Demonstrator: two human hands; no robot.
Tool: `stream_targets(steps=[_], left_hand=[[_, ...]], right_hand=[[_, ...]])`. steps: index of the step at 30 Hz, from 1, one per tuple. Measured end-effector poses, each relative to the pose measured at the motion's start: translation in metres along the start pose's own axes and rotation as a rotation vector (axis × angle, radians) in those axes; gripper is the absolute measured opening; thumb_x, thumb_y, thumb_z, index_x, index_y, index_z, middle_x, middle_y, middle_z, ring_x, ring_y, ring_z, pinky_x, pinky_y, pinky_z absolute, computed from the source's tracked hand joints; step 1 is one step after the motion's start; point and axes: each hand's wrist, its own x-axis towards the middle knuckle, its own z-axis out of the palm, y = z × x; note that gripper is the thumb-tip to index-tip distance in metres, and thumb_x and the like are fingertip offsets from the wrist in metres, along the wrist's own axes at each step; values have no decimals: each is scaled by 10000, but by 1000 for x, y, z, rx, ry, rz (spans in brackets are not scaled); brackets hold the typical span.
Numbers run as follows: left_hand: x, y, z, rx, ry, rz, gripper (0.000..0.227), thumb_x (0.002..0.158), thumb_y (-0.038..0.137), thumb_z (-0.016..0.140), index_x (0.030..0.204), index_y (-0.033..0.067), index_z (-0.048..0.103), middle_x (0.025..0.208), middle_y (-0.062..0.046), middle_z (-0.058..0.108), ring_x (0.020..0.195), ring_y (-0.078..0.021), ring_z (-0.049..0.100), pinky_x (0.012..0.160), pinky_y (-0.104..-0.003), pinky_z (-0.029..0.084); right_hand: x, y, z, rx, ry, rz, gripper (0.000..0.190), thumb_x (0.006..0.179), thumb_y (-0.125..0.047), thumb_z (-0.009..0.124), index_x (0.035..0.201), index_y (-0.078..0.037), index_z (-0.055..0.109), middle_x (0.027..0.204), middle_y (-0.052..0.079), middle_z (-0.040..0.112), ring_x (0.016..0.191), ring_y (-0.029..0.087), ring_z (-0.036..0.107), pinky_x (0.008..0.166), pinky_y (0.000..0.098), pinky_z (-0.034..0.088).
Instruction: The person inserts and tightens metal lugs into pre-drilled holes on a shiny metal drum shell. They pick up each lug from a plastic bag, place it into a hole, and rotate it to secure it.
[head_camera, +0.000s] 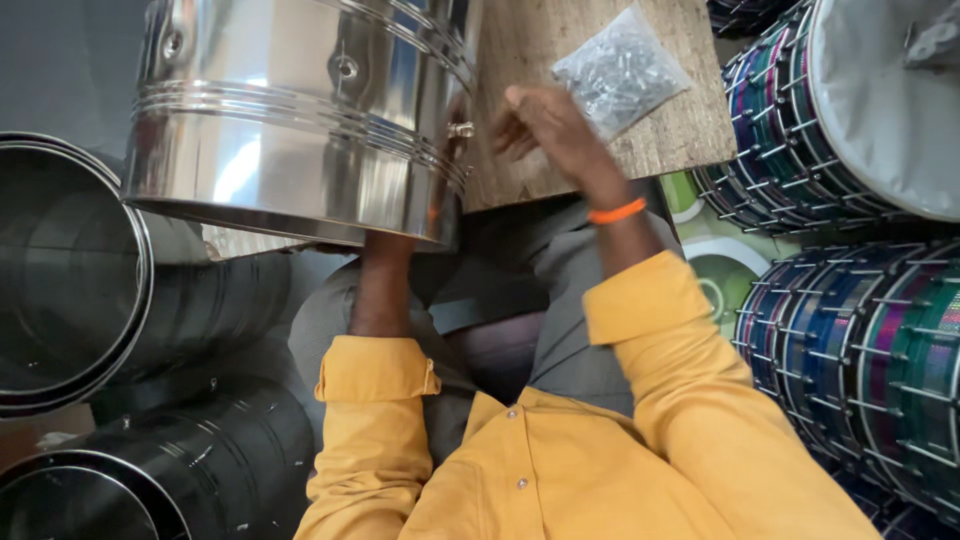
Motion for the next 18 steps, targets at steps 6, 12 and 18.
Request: stream_targets(steps=[6, 12, 18], left_hand=[[-14, -35, -10, -230, 0, -195, 492, 1024, 267, 654, 1432, 25, 522, 1382, -167, 618, 1275, -337, 601, 1112, -451, 504], [-25, -57, -5, 665, -34, 140, 440, 1078, 145, 620, 1481, -2, 522, 1520, -182, 529, 1400, -341, 525, 1184, -454, 437], [-15, -39, -8, 904, -53, 270, 460, 1002, 175, 642, 1426, 9, 576, 1481, -199, 528, 1372, -372, 516, 1145, -487, 443]], right_hand=[[-7, 50, -68, -1022, 266, 241, 171, 896, -144, 651, 1005, -96, 773, 997, 216, 717, 947, 418, 679, 849, 501, 531], [8, 61, -63, -1121, 381, 158, 263, 924, -64, 591, 1086, -148, 781, 1039, 178, 737, 983, 410, 679, 846, 522, 528], [15, 60, -54, -1171, 340, 15, 318, 890, -10, 562, 1103, -151, 752, 1018, 145, 724, 977, 386, 671, 820, 505, 514]])
